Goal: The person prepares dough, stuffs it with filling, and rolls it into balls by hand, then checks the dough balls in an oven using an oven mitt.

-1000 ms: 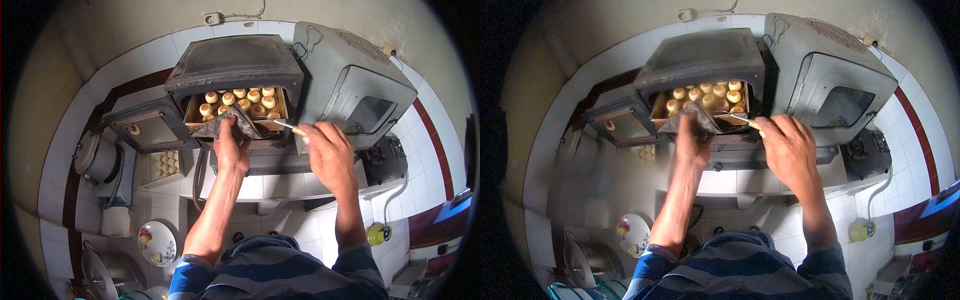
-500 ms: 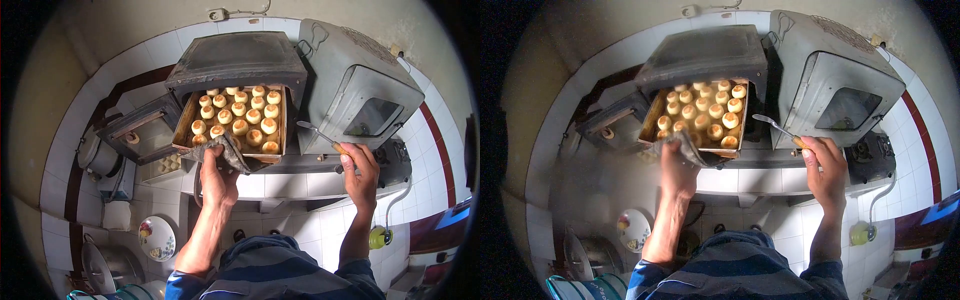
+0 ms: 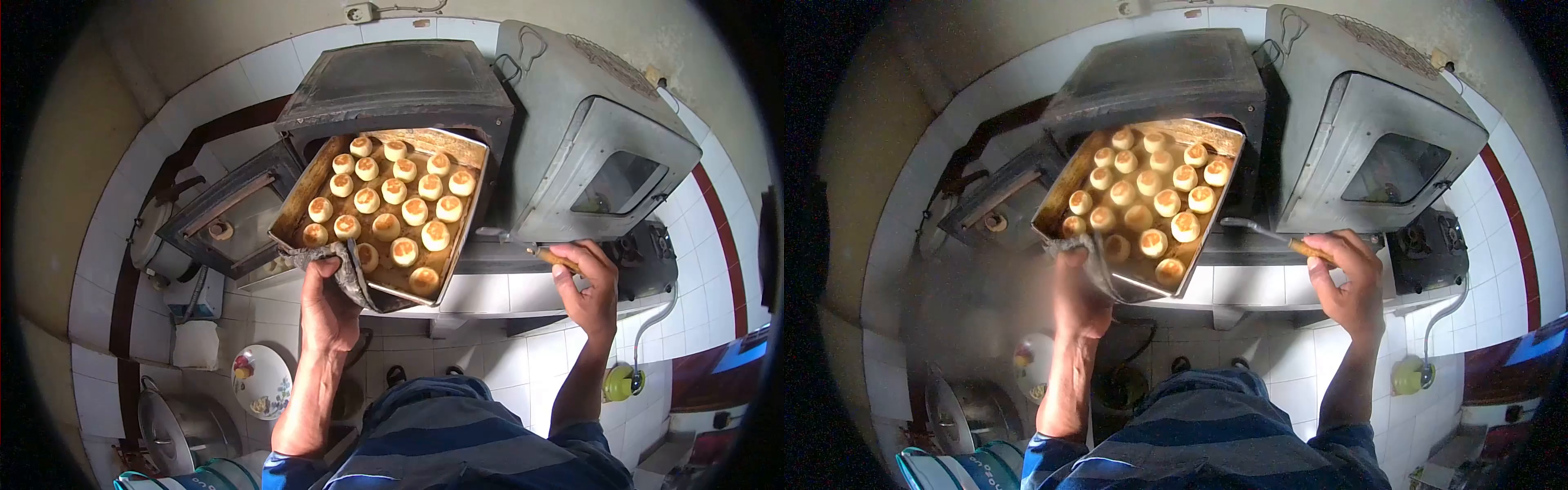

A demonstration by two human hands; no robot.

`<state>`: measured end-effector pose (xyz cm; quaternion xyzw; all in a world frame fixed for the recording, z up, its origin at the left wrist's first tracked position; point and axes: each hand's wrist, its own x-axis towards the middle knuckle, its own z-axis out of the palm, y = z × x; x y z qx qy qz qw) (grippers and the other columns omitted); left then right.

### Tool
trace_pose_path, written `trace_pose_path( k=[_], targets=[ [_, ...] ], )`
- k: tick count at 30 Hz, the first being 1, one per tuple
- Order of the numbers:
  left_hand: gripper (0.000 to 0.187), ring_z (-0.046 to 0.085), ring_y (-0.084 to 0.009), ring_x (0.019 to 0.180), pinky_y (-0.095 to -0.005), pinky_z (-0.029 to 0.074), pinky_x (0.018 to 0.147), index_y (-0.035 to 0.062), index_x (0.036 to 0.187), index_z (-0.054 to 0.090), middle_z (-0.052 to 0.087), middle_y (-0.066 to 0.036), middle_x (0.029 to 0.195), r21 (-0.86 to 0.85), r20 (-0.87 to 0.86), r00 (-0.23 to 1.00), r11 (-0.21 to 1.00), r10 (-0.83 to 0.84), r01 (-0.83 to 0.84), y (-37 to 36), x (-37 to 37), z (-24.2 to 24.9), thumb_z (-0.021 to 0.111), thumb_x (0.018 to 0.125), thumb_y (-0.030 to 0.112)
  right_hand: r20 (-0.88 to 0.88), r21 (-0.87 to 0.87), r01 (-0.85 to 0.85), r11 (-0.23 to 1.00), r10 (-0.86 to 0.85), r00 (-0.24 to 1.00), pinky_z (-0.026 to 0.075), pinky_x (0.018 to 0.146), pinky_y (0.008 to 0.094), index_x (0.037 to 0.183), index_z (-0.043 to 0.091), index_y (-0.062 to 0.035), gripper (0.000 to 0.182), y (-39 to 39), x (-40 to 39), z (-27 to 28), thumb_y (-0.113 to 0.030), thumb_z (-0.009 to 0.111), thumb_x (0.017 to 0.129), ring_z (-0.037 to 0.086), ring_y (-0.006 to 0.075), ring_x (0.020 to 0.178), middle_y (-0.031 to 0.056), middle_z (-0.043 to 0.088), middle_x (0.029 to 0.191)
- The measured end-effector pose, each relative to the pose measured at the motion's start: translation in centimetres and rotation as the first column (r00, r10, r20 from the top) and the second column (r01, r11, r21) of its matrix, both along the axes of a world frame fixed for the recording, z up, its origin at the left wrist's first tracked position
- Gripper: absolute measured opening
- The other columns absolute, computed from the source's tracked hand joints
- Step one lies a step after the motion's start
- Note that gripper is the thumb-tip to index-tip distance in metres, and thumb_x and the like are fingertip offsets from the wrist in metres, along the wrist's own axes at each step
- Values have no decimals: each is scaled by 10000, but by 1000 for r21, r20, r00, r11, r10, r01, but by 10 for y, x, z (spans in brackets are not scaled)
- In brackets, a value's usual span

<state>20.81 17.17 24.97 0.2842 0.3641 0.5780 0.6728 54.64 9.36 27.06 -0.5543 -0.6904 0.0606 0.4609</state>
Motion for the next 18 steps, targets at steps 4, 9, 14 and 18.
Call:
trace_pose_path(
  k=[4, 9, 14, 18],
  targets=[
    [593, 627, -230, 1200, -421, 492, 1039, 89, 1397, 532, 646, -47, 1314, -26, 7, 1000, 1000, -12, 12, 9, -16, 0, 638, 866, 330, 3, -26, -44, 999, 44, 999, 586, 771, 343, 1085, 735, 5, 253, -4, -6, -9, 7, 693, 836, 710, 251, 893, 147, 707, 1013],
    [600, 627, -288, 1217, -454, 506, 1067, 58, 1405, 521, 642, -111, 1331, -20, 33, 998, 999, -45, 46, 20, -22, 12, 623, 856, 277, -4, -39, -44, 998, 44, 999, 573, 785, 344, 1082, 743, -7, 243, -6, -14, -20, -17, 710, 841, 703, 262, 897, 139, 710, 1006],
    [609, 622, -321, 1240, -484, 494, 1106, 35, 1421, 510, 631, -160, 1359, 41, 105, 975, 980, -197, 194, 48, -31, 4, 588, 861, 260, 61, -18, 18, 1000, -17, 998, 547, 823, 372, 1092, 755, -29, 256, -11, -19, -25, -30, 729, 837, 689, 286, 920, 125, 715, 1015],
    [612, 616, -331, 1259, -498, 477, 1131, 27, 1428, 512, 617, -176, 1393, 31, 238, 911, 940, -337, 339, 73, -35, -4, 580, 866, 261, 82, 40, 37, 999, -40, 996, 543, 810, 368, 1093, 755, -37, 249, -14, -25, -28, -29, 729, 846, 688, 285, 909, 124, 714, 1020]
  ],
)
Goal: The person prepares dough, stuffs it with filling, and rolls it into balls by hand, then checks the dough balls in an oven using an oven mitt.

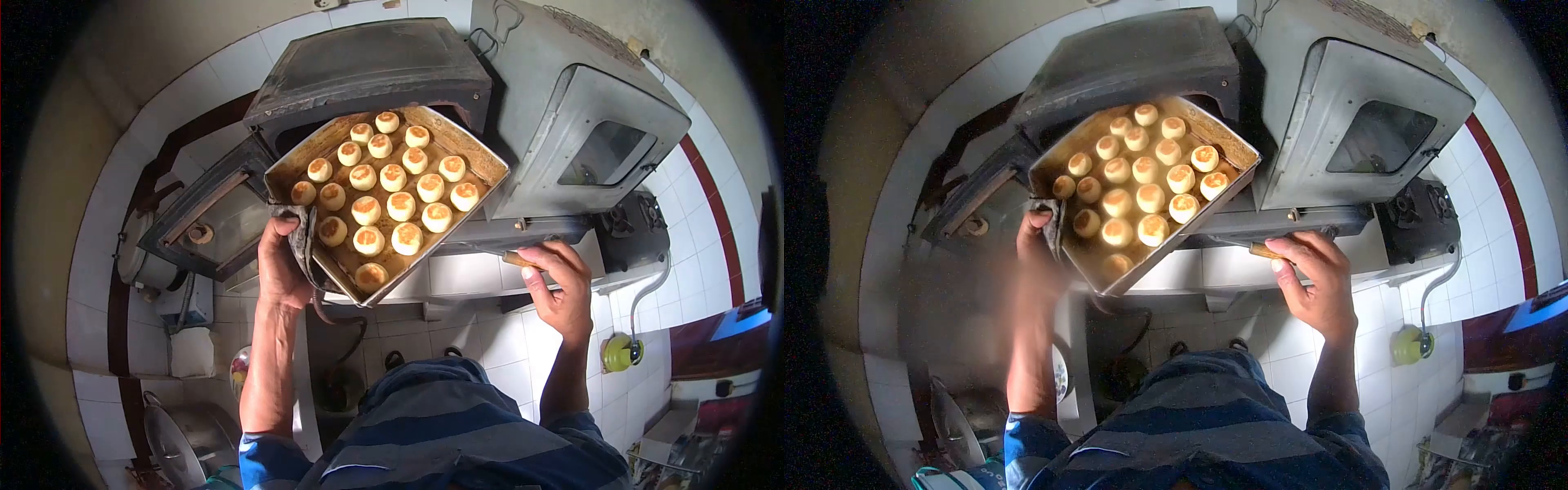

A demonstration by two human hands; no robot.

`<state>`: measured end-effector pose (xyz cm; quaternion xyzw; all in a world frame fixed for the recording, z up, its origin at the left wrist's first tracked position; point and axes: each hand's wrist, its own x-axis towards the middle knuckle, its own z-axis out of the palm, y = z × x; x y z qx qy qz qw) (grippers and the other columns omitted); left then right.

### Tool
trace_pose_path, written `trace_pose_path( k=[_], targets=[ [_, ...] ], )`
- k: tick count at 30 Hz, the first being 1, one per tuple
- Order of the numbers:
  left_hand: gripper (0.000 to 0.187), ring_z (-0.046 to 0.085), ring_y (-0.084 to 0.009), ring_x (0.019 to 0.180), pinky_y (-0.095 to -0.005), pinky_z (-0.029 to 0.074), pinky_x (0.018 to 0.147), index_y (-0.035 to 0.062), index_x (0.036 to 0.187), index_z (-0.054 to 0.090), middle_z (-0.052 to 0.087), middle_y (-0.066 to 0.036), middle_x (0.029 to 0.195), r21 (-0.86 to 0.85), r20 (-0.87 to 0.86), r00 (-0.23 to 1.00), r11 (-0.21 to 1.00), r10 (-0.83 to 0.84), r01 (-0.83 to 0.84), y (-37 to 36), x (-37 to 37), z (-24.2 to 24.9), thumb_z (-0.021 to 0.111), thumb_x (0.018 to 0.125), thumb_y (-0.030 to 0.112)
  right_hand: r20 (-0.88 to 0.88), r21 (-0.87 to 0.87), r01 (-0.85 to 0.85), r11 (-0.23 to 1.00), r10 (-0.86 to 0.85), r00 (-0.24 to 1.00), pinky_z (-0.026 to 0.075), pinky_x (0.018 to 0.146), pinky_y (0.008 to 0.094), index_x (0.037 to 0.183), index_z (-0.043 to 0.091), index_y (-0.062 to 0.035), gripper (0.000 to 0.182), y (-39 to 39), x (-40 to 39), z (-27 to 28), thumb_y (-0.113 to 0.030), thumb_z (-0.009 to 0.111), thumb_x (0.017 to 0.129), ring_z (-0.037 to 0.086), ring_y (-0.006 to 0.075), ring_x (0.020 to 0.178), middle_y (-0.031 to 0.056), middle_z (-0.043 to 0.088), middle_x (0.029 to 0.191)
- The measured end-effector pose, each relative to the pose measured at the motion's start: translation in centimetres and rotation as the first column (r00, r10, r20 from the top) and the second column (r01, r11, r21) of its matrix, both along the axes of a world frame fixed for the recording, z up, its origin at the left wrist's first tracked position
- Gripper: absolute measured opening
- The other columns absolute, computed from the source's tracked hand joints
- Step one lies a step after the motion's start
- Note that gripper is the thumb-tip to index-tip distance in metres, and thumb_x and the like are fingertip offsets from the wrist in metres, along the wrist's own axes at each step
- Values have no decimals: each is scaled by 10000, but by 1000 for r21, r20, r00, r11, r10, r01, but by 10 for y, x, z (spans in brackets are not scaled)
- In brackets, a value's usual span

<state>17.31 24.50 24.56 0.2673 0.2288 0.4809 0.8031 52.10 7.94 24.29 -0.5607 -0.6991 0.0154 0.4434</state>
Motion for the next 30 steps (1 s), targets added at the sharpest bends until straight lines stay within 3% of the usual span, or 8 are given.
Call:
trace_pose_path(
  k=[9, 13, 16, 21, 23, 24, 28, 30],
  targets=[
    [588, 655, -310, 1178, -455, 520, 1064, 42, 1384, 563, 663, -147, 1322, -7, -126, 992, 1000, 14, -15, 30, 3, 1, 603, 850, 284, 29, 36, 50, 998, -51, 998, 543, 799, 387, 1123, 747, -61, 248, -2, -15, -9, -40, 724, 877, 679, 284, 916, 118, 706, 1042],
    [612, 660, -304, 1162, -454, 521, 1056, 43, 1380, 569, 664, -148, 1320, -15, -132, 989, 998, -66, 65, 41, 1, 0, 620, 846, 337, 47, 81, 7, 997, -10, 999, 537, 802, 399, 1132, 740, -60, 248, 6, -29, -16, -54, 718, 885, 670, 307, 903, 122, 699, 1029],
    [630, 661, -302, 1168, -449, 527, 1048, 39, 1378, 573, 661, -155, 1322, -46, -154, 985, 997, -73, 67, 44, 0, -3, 622, 878, 421, 72, 126, -7, 992, -2, 997, 535, 801, 406, 1118, 741, -66, 262, 13, -42, -17, -32, 721, 860, 667, 307, 891, 118, 696, 1017],
    [622, 607, -336, 1224, -480, 463, 1110, 55, 1389, 569, 635, -167, 1352, -35, -134, 990, 999, -39, 35, 32, -2, -3, 644, 889, 418, 128, 178, -13, 984, -11, 992, 533, 807, 407, 1120, 738, -58, 339, 23, -58, -14, 22, 744, 791, 669, 302, 901, 124, 691, 1015],
    [643, 674, -291, 1145, -441, 534, 1039, 35, 1389, 578, 664, -156, 1326, -18, -268, 962, 998, 56, -63, 11, 4, 13, 616, 907, 459, 143, 195, -17, 981, -11, 990, 531, 804, 408, 1125, 736, -53, 351, 30, -64, -14, 24, 747, 782, 666, 302, 901, 126, 690, 1021],
    [654, 607, -323, 1226, -471, 483, 1078, 44, 1391, 572, 633, -171, 1347, -28, -276, 960, 999, 36, -46, 6, 2, 12, 616, 905, 479, 160, 210, -16, 978, -18, 987, 529, 801, 408, 1129, 735, -48, 364, 34, -67, -14, 26, 751, 773, 664, 302, 901, 128, 689, 1028],
    [625, 618, -327, 1209, -450, 495, 1041, 43, 1340, 617, 662, -171, 1289, 76, -353, 927, 992, 123, -103, -6, 0, 3, 504, 948, 516, 176, 242, 7, 970, -51, 983, 524, 787, 411, 1152, 730, -47, 374, 50, -78, -12, 10, 746, 783, 659, 306, 887, 129, 684, 1035],
    [603, 625, -296, 1213, -433, 486, 1062, 28, 1373, 587, 657, -149, 1323, 67, -243, 967, 996, 73, -59, -8, -5, -9, 540, 959, 465, 198, 277, 24, 961, -82, 977, 523, 774, 411, 1183, 721, -52, 386, 61, -80, -13, -10, 737, 800, 655, 305, 888, 127, 677, 1053]
  ],
)
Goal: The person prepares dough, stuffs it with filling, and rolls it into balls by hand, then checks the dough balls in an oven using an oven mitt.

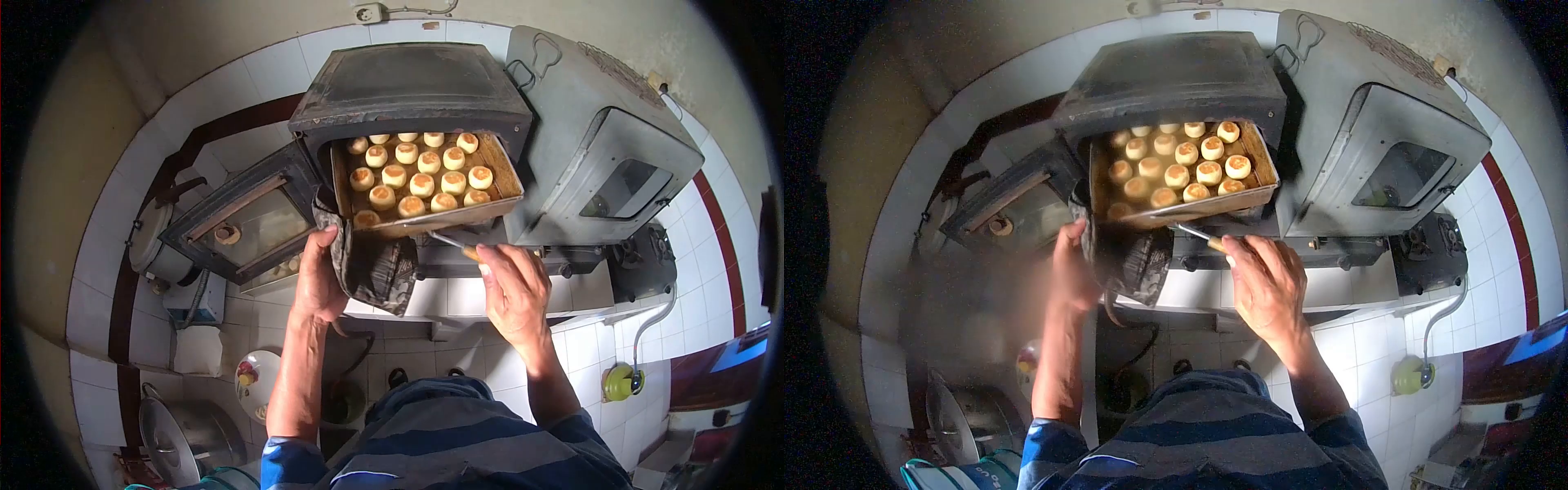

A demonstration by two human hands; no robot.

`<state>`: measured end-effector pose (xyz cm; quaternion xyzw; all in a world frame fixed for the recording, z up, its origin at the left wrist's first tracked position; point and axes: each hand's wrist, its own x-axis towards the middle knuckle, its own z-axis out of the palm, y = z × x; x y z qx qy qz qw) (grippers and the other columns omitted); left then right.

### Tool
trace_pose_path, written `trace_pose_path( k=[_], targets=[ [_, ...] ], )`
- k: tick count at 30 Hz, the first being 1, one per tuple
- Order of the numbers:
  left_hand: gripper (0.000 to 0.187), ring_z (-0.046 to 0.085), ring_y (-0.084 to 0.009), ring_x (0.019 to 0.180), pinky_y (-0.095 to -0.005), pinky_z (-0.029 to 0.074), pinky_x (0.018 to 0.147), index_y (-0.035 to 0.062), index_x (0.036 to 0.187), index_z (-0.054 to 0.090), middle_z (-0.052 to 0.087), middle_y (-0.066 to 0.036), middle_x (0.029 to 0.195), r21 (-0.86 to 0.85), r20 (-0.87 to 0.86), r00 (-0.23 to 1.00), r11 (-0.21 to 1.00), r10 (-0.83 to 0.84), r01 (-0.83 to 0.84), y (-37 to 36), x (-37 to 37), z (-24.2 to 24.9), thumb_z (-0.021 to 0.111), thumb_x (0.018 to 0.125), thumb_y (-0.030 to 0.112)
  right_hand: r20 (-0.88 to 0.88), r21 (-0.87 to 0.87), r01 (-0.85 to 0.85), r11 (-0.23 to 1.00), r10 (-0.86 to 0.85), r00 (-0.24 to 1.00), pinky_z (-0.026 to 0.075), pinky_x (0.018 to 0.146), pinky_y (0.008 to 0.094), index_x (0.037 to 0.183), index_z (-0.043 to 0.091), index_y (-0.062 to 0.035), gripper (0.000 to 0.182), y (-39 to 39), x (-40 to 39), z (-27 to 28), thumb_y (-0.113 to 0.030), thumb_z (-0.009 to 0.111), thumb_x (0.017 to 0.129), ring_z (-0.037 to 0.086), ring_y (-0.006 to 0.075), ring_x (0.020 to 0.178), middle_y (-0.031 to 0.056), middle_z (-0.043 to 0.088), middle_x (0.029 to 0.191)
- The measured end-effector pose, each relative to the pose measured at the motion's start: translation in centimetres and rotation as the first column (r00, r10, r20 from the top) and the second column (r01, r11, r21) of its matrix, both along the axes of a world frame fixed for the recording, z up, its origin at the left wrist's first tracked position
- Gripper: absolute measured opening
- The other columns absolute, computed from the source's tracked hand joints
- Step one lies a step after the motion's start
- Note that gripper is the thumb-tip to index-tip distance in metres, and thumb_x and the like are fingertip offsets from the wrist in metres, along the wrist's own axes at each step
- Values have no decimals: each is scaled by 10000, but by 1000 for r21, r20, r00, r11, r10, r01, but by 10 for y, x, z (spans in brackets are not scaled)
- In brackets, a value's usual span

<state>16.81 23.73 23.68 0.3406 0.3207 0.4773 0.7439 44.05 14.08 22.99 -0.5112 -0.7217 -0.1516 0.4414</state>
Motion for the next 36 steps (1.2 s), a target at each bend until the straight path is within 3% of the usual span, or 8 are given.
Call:
trace_pose_path(
  k=[2, 6, 11, 12, 17, 27, 30, 36],
  targets=[
    [584, 610, -252, 1252, -412, 449, 1103, 19, 1418, 544, 638, -113, 1381, -5, 138, 988, 998, -68, 69, -5, -2, -7, 581, 973, 394, -8, 0, 0, 1000, 0, 1000, 524, 776, 412, 1192, 717, -53, 389, 10, -4, 1, -16, 733, 805, 655, 306, 896, 126, 672, 1061],
    [565, 580, -240, 1295, -402, 397, 1144, 26, 1418, 546, 638, -88, 1385, -24, 46, 998, 999, 45, -44, -25, 8, -18, 599, 967, 362, -29, 19, 34, 999, -33, 999, 529, 787, 422, 1182, 715, -48, 339, 32, -11, -1, -19, 720, 845, 654, 318, 908, 126, 672, 1058],
    [685, 565, -256, 1317, -436, 417, 1135, 68, 1492, 463, 591, -89, 1435, -32, 127, 992, 999, -1, 5, -52, 14, -39, 653, 917, 388, -56, 25, 97, 995, -96, 994, 528, 791, 427, 1151, 717, -39, 262, 53, -11, 0, -30, 689, 890, 654, 332, 908, 124, 679, 1029],
    [694, 567, -254, 1314, -431, 425, 1128, 67, 1490, 465, 592, -88, 1434, -67, 135, 991, 998, 1, 8, -58, 15, -44, 658, 910, 396, -43, 27, 104, 994, -103, 994, 530, 814, 433, 1202, 708, -62, 375, 59, -7, -5, -18, 726, 830, 648, 315, 939, 101, 654, 1066],
    [699, 581, -249, 1298, -429, 457, 1097, 71, 1470, 485, 602, -84, 1419, -163, 170, 985, 986, -7, 35, -77, 21, -70, 670, 892, 416, -78, 18, 137, 990, -135, 988, 530, 811, 436, 1191, 707, -57, 355, 75, -5, -8, -9, 706, 840, 649, 326, 947, 113, 643, 1034],
    [617, 641, -221, 1212, -406, 526, 981, 98, 1411, 553, 667, -50, 1331, -292, 193, 980, 951, -51, 107, -99, 59, -123, 662, 882, 394, -190, -89, 185, 979, -199, 961, 523, 770, 453, 1175, 692, -56, 257, 60, 11, 0, -49, 662, 920, 651, 361, 874, 135, 634, 956],
    [497, 681, -158, 1043, -303, 494, 718, 122, 1285, 618, 716, 9, 1196, -381, 199, 974, 907, -108, 179, -100, 70, -151, 658, 862, 381, -371, -66, 129, 989, -145, 917, 540, 770, 424, 1139, 698, -39, 202, 26, 36, -6, -66, 673, 940, 676, 362, 882, 142, 687, 979],
    [468, 695, -179, 1023, -321, 498, 681, 179, 1247, 656, 739, 11, 1133, -448, 288, 933, 831, -215, 330, -112, 123, -217, 673, 807, 339, -499, -290, 193, 937, -321, 805, 532, 853, 339, 1204, 684, -22, 219, -67, 128, -62, -76, 619, 1003, 690, 249, 936, 132, 715, 1067]
  ],
)
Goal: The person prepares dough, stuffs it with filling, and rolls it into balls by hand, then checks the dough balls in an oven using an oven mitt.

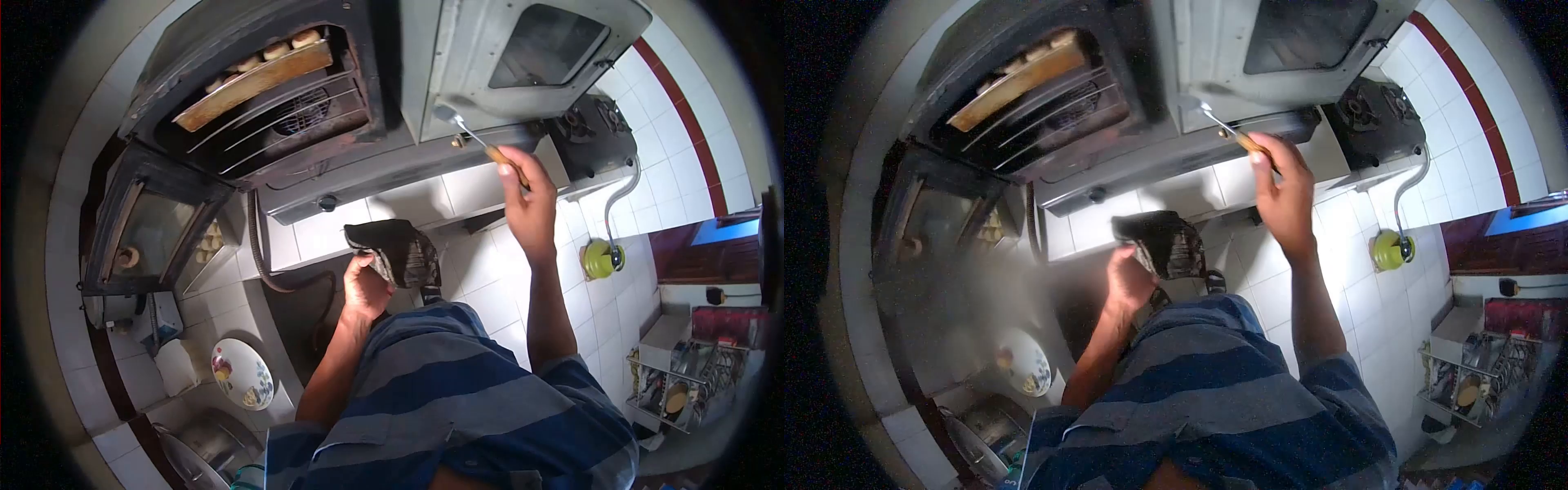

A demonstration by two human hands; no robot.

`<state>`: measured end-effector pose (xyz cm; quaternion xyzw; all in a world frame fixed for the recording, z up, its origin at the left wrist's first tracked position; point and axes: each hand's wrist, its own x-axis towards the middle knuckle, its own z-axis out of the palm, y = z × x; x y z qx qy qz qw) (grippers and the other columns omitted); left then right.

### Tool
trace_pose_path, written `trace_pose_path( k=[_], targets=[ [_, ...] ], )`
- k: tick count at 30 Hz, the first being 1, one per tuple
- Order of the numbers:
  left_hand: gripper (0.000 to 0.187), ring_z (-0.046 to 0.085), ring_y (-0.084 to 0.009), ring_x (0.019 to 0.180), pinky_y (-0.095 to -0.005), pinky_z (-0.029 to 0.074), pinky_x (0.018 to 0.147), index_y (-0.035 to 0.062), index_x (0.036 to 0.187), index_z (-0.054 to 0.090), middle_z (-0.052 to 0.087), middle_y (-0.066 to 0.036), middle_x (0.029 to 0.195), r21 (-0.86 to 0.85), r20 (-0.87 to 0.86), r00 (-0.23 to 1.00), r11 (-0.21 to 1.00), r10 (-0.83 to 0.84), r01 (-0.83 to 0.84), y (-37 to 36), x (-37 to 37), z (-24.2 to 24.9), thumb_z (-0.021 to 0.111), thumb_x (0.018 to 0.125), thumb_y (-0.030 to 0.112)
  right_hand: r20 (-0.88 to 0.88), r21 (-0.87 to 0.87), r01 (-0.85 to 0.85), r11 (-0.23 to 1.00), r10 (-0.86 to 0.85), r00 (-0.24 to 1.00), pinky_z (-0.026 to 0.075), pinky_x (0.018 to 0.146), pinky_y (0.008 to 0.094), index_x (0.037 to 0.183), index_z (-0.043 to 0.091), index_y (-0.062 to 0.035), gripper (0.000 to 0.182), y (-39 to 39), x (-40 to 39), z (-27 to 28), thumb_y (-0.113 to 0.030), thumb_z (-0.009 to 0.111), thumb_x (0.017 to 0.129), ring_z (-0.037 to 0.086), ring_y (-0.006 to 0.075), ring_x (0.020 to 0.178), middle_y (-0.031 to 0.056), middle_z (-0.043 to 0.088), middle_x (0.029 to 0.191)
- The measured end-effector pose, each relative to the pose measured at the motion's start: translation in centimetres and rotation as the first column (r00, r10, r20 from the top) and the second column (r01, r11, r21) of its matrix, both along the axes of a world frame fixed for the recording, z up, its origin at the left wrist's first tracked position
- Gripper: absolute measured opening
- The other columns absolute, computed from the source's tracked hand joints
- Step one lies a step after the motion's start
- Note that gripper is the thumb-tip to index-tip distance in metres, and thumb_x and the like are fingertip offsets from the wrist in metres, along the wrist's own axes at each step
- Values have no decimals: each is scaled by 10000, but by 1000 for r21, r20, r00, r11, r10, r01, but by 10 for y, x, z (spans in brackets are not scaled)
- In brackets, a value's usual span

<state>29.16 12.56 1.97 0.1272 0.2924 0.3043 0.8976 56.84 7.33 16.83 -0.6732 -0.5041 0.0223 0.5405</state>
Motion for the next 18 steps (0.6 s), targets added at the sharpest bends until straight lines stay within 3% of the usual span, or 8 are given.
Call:
trace_pose_path(
  k=[1, 2, 3, 8, 9, 11, 16, 18],
  targets=[
    [480, 695, -192, 1046, -340, 513, 707, 181, 1255, 655, 739, 4, 1144, -25, 35, 998, 999, -42, 43, 0, 5, -18, 674, 800, 332, -13, -52, 7, 999, -7, 1000, 532, 857, 337, 1218, 680, -22, 225, -14, 13, -14, -86, 615, 1012, 688, 237, 939, 126, 714, 1075],
    [520, 679, -242, 1130, -410, 546, 852, 159, 1293, 646, 727, -28, 1209, -43, 87, 995, 998, -48, 52, -1, 20, -24, 668, 800, 325, -16, -60, 11, 998, -12, 1000, 532, 857, 337, 1218, 680, -22, 225, -28, 26, -28, -86, 615, 1012, 688, 237, 939, 126, 714, 1075],
    [674, 629, -295, 1166, -452, 525, 927, 128, 1340, 598, 663, -85, 1279, -45, 80, 996, 998, -38, 42, -3, 38, -23, 737, 733, 386, -72, -147, 42, 988, -53, 996, 533, 837, 327, 1219, 679, -20, 224, -42, 37, -42, -91, 620, 1015, 682, 217, 930, 122, 712, 1069],
    [694, 597, -336, 1224, -504, 496, 996, 79, 1387, 566, 625, -134, 1346, -97, 175, 981, 990, -87, 105, 5, 101, -70, 610, 799, 445, -182, -376, 106, 921, -186, 966, 525, 731, 275, 1195, 685, -22, 202, -83, 59, -83, -102, 646, 1014, 661, 140, 869, 99, 718, 1038],
    [694, 597, -336, 1224, -504, 496, 996, 79, 1387, 566, 625, -134, 1346, -101, 176, 980, 989, -93, 111, 5, 111, -71, 610, 799, 445, -190, -339, 95, 936, -168, 967, 531, 739, 282, 1194, 687, -31, 202, -87, 61, -92, -106, 652, 1010, 661, 147, 857, 92, 717, 1016],
    [666, 596, -345, 1226, -497, 493, 995, 69, 1370, 576, 622, -144, 1351, -380, 135, 989, 925, 58, -2, 2, 130, -64, 560, 830, 458, -223, -305, 102, 947, -175, 959, 536, 741, 287, 1186, 688, -33, 200, -91, 66, -116, -112, 661, 1005, 663, 160, 843, 92, 713, 999],
    [623, 616, -352, 1194, -512, 479, 1051, 71, 1364, 584, 652, -129, 1305, -214, 97, 991, 974, 95, -73, 4, 178, -85, 534, 863, 438, -180, -318, 10, 948, -70, 981, 540, 707, 326, 1176, 697, -51, 243, -86, 64, -158, -58, 706, 933, 675, 223, 834, 111, 657, 1019],
    [560, 626, -356, 1181, -541, 477, 1070, 82, 1343, 601, 664, -131, 1284, -362, 65, 979, 919, 194, -158, 13, 201, -94, 496, 902, 410, -122, -322, -41, 946, 1, 993, 542, 718, 341, 1179, 694, -52, 258, -76, 69, -170, -52, 710, 921, 674, 250, 844, 119, 661, 1018]
  ],
)
